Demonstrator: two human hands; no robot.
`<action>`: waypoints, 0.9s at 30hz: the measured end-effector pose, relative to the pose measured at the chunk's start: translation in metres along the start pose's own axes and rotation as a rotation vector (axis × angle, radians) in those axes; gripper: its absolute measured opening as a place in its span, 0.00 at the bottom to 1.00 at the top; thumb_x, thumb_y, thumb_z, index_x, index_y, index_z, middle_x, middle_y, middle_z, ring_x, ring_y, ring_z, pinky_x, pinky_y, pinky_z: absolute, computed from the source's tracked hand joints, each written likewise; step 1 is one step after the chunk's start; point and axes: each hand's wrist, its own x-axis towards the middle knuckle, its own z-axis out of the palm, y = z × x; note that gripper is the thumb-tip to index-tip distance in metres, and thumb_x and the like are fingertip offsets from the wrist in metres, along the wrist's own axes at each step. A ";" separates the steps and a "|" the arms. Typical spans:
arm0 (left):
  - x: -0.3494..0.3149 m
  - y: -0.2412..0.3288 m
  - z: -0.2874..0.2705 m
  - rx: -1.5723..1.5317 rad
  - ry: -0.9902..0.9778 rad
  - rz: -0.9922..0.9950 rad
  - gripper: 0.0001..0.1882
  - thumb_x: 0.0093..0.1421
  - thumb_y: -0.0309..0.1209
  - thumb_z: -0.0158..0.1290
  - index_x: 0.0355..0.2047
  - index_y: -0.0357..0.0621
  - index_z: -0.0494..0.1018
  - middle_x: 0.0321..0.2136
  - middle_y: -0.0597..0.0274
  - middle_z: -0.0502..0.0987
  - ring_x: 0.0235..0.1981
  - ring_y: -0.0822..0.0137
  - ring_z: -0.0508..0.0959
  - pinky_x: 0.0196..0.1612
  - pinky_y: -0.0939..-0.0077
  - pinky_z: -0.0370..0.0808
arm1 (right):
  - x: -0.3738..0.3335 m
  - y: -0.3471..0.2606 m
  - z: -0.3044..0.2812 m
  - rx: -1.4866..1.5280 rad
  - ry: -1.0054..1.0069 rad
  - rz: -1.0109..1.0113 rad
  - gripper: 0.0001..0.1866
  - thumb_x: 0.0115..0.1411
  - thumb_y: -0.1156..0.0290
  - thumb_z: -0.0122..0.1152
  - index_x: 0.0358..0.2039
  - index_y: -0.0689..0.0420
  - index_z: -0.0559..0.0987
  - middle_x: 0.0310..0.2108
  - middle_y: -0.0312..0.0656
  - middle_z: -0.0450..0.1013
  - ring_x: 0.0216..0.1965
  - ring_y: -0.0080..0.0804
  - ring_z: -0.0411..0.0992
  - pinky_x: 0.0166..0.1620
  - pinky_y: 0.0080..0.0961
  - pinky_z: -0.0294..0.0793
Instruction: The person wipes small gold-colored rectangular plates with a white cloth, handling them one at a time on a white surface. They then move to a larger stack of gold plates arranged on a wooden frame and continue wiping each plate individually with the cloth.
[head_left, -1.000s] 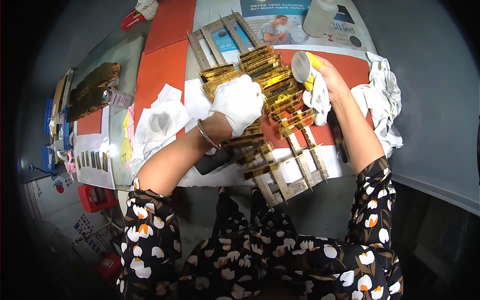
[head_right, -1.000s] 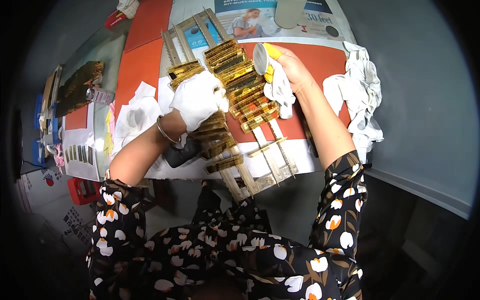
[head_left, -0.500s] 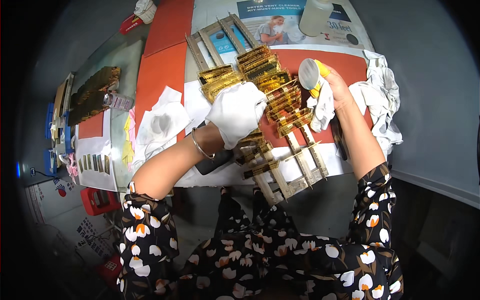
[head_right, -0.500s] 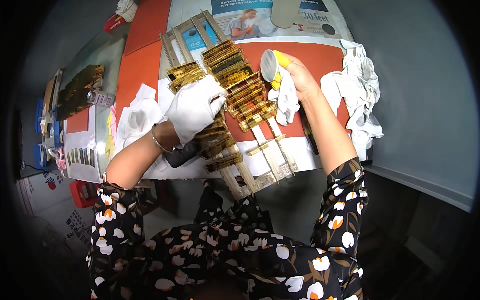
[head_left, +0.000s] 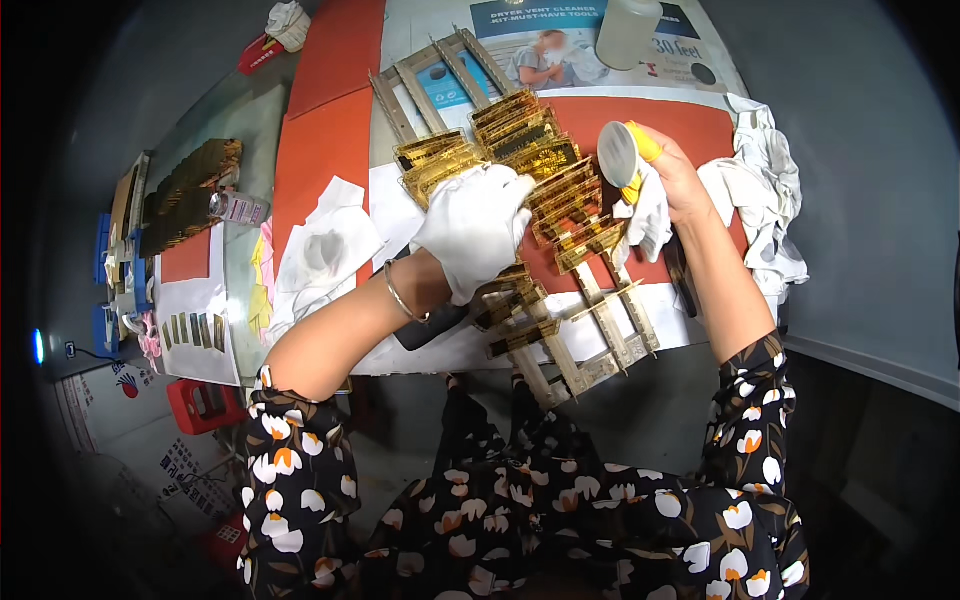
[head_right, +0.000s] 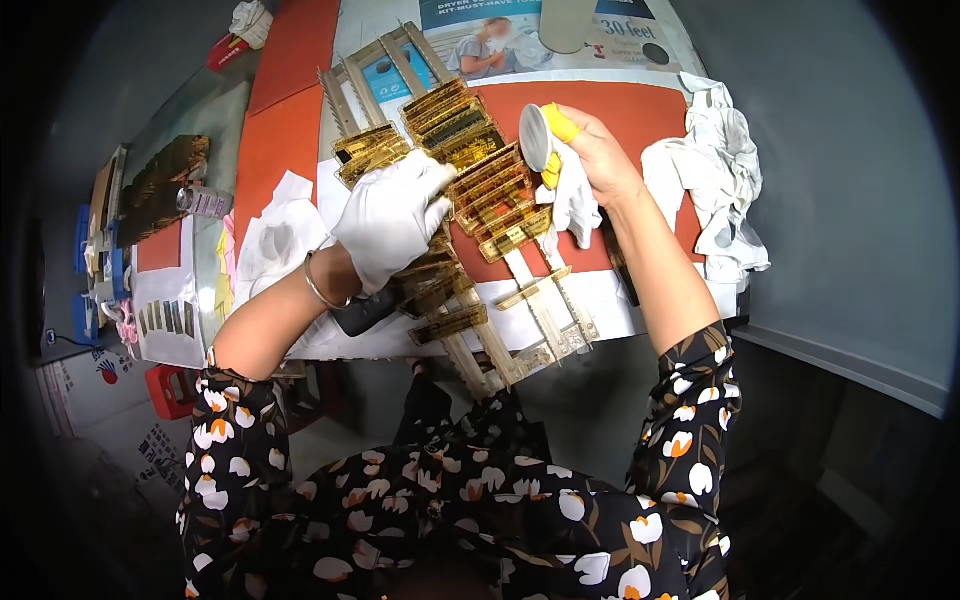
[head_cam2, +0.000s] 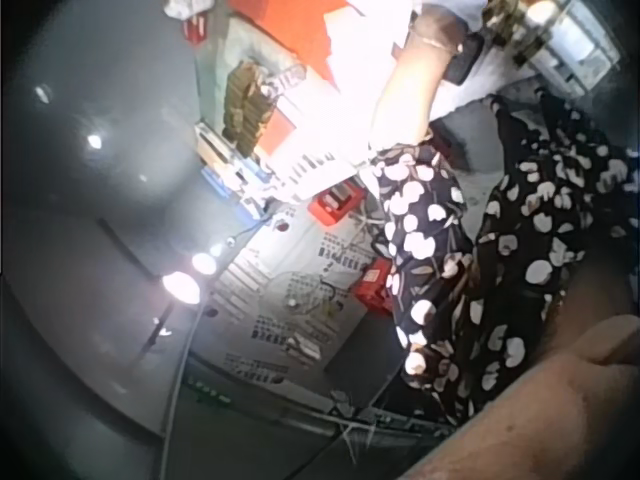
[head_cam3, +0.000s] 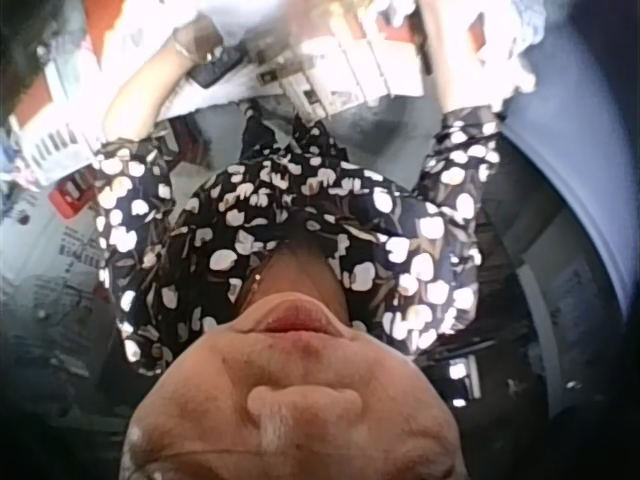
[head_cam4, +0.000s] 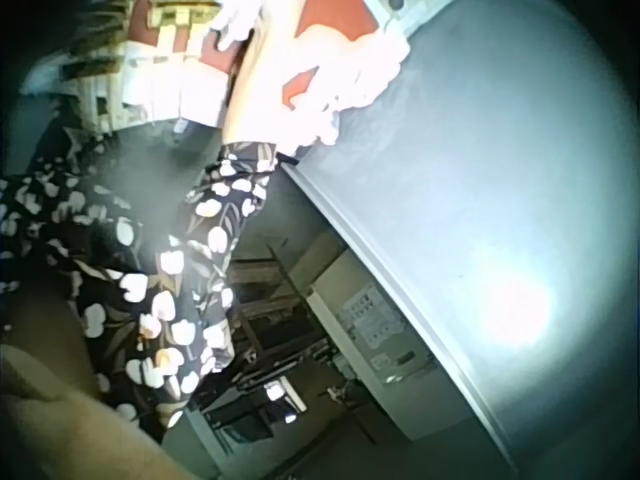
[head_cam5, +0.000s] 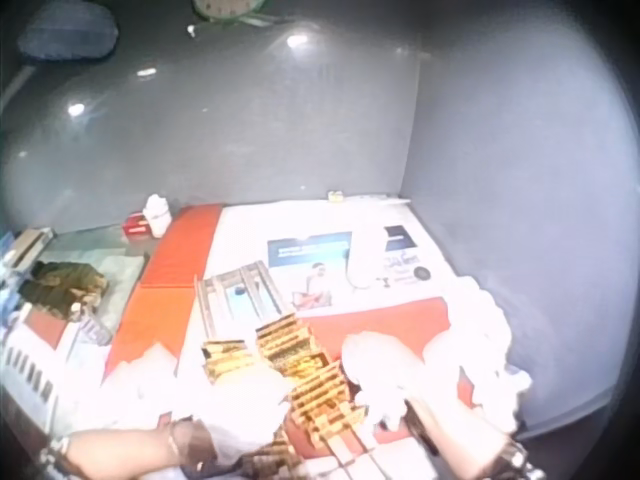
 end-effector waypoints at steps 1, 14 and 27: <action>-0.002 0.002 -0.002 0.011 -0.021 -0.006 0.12 0.52 0.28 0.49 0.37 0.38 0.69 0.32 0.53 0.71 0.33 0.54 0.72 0.36 0.66 0.69 | -0.002 -0.002 0.000 -0.006 -0.009 -0.001 0.14 0.59 0.65 0.50 0.41 0.60 0.70 0.31 0.37 0.72 0.28 0.19 0.72 0.30 0.16 0.74; 0.036 -0.042 0.002 0.203 -0.133 -0.143 0.12 0.54 0.36 0.47 0.35 0.44 0.72 0.30 0.54 0.71 0.33 0.55 0.73 0.36 0.65 0.70 | 0.017 -0.010 0.007 -0.041 -0.056 -0.057 0.14 0.59 0.64 0.49 0.40 0.61 0.71 0.30 0.39 0.73 0.29 0.21 0.73 0.31 0.17 0.73; 0.042 -0.047 -0.004 0.262 -0.142 -0.170 0.12 0.56 0.37 0.44 0.27 0.42 0.72 0.29 0.54 0.71 0.32 0.53 0.73 0.36 0.64 0.71 | 0.030 -0.010 0.000 -0.026 -0.002 -0.026 0.14 0.60 0.65 0.49 0.40 0.62 0.71 0.29 0.41 0.73 0.25 0.21 0.73 0.27 0.17 0.74</action>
